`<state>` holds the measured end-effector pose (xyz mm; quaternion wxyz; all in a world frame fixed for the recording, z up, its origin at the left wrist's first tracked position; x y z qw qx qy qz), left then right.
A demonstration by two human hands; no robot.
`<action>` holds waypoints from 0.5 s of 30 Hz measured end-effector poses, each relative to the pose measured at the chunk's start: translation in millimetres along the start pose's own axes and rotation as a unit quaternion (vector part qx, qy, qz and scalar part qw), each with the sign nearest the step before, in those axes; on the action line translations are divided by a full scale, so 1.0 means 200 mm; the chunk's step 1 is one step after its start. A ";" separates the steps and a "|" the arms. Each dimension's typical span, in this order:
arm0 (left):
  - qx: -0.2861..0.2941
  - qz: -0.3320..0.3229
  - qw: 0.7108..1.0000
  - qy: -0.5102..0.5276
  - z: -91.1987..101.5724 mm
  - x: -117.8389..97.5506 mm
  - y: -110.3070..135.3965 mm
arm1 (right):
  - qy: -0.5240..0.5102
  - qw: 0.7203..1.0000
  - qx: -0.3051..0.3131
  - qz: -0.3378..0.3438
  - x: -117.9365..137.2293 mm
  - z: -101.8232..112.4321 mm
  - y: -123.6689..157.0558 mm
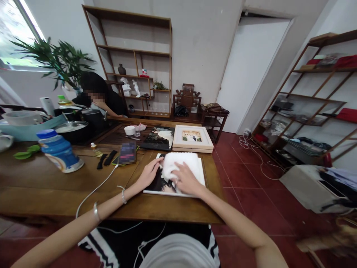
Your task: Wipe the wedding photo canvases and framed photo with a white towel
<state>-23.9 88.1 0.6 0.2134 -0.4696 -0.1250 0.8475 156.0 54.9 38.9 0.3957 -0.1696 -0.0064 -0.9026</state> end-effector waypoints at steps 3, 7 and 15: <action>-0.041 0.039 0.997 0.060 0.05 0.02 0.00 | -0.002 0.990 0.075 0.118 0.24 -0.04 0.10; -0.041 0.050 0.993 0.094 0.05 0.05 -0.01 | -0.046 0.981 0.140 0.127 0.31 0.03 0.23; -0.091 0.254 0.896 0.353 0.08 0.16 -0.01 | 0.017 0.992 -0.007 -0.123 -0.03 0.08 0.36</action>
Point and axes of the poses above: each hand's wrist, its own y-axis away from the middle knuckle, its own z-axis out of the back of the hand, x = y × z, the point moved 4 cm from there along -y, towards the middle knuckle, and after that the axes turned 8 degrees about x, right-handed, at the moved point
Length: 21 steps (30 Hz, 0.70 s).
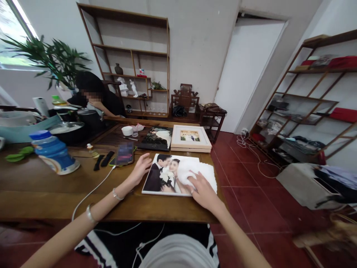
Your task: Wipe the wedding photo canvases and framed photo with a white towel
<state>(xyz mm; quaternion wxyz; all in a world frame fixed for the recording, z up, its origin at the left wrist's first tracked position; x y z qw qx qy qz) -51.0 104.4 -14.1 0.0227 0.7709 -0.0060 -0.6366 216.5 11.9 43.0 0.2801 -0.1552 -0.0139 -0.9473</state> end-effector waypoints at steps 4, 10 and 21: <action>0.018 0.104 0.990 0.091 0.04 -0.03 0.00 | 0.055 0.997 -0.056 0.007 0.13 -0.07 -0.06; 0.026 0.118 0.986 0.115 0.07 -0.08 0.00 | 0.101 0.986 -0.072 0.108 0.42 -0.14 -0.15; 0.021 -0.051 0.982 0.182 0.03 -0.13 0.00 | 0.120 0.929 -0.261 0.232 0.44 -0.13 -0.03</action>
Point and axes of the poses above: each hand's wrist, its own y-axis away from the middle knuckle, its own z-axis out of the back of the hand, x = y × z, the point moved 4 cm from there along -y, towards the middle knuckle, and after that the axes turned 8 degrees about x, right-handed, at the moved point
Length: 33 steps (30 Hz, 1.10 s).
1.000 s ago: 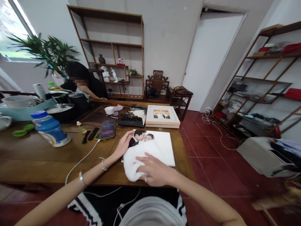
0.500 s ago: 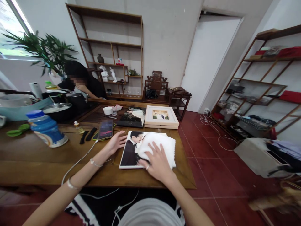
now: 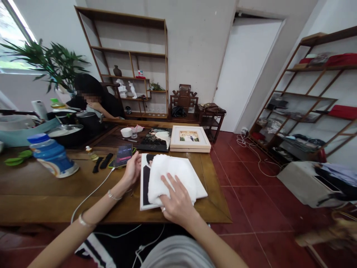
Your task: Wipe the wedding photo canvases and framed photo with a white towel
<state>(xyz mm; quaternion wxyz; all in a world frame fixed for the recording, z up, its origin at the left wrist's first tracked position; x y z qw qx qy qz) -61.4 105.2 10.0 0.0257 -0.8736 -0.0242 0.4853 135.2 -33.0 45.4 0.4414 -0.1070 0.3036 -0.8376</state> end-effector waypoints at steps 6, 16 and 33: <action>0.106 -0.047 0.990 -0.083 -0.09 0.02 0.04 | -0.026 0.983 -0.174 -0.054 -0.06 0.20 -0.01; 0.219 0.066 0.944 -0.239 -0.11 0.13 0.07 | -0.301 0.752 -0.420 -0.410 -0.30 0.25 0.05; 0.015 0.076 0.997 -0.010 -0.05 0.06 0.06 | -0.583 0.505 -0.362 -0.524 -0.22 0.05 0.30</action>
Point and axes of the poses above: each hand's wrist, its own y-axis away from the middle knuckle, its own z-axis out of the back of the hand, x = y × z, the point moved 4 cm from there along -y, towards the middle knuckle, and after that the axes turned 8 degrees about x, right-handed, at the moved point
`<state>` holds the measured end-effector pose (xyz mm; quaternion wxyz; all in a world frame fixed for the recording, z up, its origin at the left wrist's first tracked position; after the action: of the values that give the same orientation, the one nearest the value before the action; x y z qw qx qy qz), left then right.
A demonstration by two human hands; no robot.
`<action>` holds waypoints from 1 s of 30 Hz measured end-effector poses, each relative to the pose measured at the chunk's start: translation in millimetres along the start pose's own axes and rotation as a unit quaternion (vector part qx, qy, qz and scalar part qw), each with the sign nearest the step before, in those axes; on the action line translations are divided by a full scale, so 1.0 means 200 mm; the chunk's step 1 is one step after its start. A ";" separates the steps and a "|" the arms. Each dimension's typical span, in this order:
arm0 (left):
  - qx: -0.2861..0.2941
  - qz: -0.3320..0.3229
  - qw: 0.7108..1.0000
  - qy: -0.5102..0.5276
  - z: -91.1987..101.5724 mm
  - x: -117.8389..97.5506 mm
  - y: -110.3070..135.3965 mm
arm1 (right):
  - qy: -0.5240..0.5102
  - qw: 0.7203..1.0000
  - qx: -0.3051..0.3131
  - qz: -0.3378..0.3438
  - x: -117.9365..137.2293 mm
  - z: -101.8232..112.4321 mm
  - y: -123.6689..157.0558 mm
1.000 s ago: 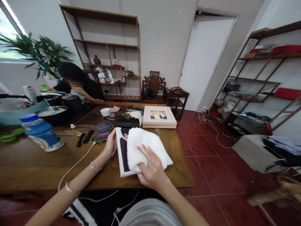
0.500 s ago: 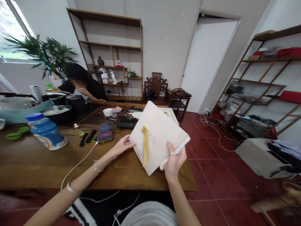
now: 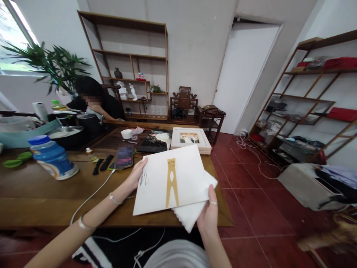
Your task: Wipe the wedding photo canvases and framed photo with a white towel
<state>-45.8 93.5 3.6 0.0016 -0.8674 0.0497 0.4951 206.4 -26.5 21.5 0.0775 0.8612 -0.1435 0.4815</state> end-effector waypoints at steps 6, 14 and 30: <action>0.016 0.003 1.000 -0.013 0.01 -0.01 -0.01 | 0.258 0.863 -0.234 0.365 0.25 0.18 0.04; -0.004 0.030 0.999 -0.046 0.05 0.04 -0.02 | 0.592 0.615 0.308 0.421 0.14 0.08 -0.01; 0.033 -0.083 0.932 -0.351 0.03 0.01 -0.02 | 0.670 0.561 0.298 0.384 -0.04 -0.01 -0.06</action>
<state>-49.1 96.8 -1.4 0.0891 -0.6386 -0.0100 0.7643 204.9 -13.4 15.4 -0.3018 0.1282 -0.2153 0.9199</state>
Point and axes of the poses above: each hand's wrist, its own y-axis away from the middle knuckle, its own z-axis out of the back of the hand, x = y × z, the point moved 4 cm from there along -y, towards the middle knuckle, and after that the axes turned 8 degrees about x, right-handed, at the moved point
